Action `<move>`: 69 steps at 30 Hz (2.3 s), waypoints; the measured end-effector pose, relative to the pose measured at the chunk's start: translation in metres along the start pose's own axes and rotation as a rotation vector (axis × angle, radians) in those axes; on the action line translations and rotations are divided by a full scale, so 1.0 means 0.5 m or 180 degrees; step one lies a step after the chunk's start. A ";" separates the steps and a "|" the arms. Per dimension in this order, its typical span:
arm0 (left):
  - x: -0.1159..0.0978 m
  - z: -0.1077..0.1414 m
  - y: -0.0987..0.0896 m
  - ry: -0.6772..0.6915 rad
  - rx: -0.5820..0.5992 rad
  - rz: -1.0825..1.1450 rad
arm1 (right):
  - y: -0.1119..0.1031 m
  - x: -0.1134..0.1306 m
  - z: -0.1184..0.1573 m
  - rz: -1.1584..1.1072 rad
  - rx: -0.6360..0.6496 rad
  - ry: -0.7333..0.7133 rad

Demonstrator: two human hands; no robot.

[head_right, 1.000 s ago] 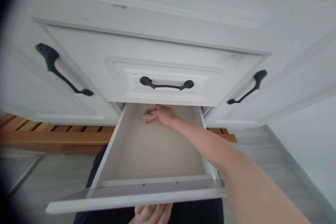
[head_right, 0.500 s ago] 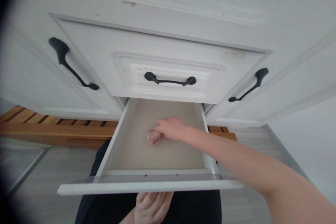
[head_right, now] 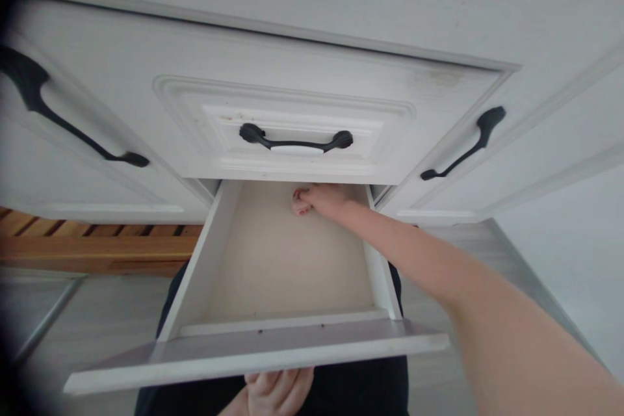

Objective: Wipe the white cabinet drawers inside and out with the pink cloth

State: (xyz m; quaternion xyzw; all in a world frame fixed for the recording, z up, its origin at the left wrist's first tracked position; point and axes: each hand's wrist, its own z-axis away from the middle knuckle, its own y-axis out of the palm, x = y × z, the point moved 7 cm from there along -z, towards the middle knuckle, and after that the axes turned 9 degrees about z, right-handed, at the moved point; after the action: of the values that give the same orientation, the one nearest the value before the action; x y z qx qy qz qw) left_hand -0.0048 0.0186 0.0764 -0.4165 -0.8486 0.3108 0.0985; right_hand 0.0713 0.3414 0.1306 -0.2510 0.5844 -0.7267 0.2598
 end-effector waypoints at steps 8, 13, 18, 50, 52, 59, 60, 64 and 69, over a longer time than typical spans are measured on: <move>0.005 -0.009 -0.007 0.0048 -0.0027 0.0057 | 0.075 0.182 0.205 0.0332 0.1070 -0.0989; 0.011 -0.027 -0.017 -0.0068 -0.0112 0.0077 | 0.060 0.173 0.230 0.0417 0.1360 -0.1047; 0.010 -0.038 -0.020 -0.0071 -0.0133 0.0075 | -0.033 0.038 0.113 0.0735 0.0381 0.0035; 0.013 -0.039 -0.019 0.0063 -0.0244 -0.0117 | -0.039 0.277 0.095 -0.0931 0.0361 -0.0802; 0.011 -0.031 -0.016 0.0100 -0.0234 -0.0102 | -0.030 0.347 0.048 -0.1708 0.0059 -0.1238; 0.008 -0.016 -0.012 0.0048 -0.0119 0.0070 | 0.100 0.406 -0.002 -0.1917 0.0648 -0.1418; 0.008 -0.016 -0.012 0.0041 -0.0123 0.0086 | 0.102 0.392 0.008 -0.1815 0.0740 -0.1394; 0.007 -0.019 -0.015 0.0092 -0.0169 0.0096 | 0.087 0.301 0.085 -0.1444 0.1279 -0.1081; 0.003 -0.021 -0.009 0.0094 -0.0079 0.0044 | 0.103 0.144 0.250 -0.1301 0.2360 0.0142</move>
State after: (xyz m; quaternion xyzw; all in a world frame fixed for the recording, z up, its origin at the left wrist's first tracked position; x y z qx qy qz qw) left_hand -0.0043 0.0223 0.0872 -0.4282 -0.8480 0.2947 0.1037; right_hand 0.1057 0.1939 0.1085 -0.2354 0.2271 -0.9295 0.1702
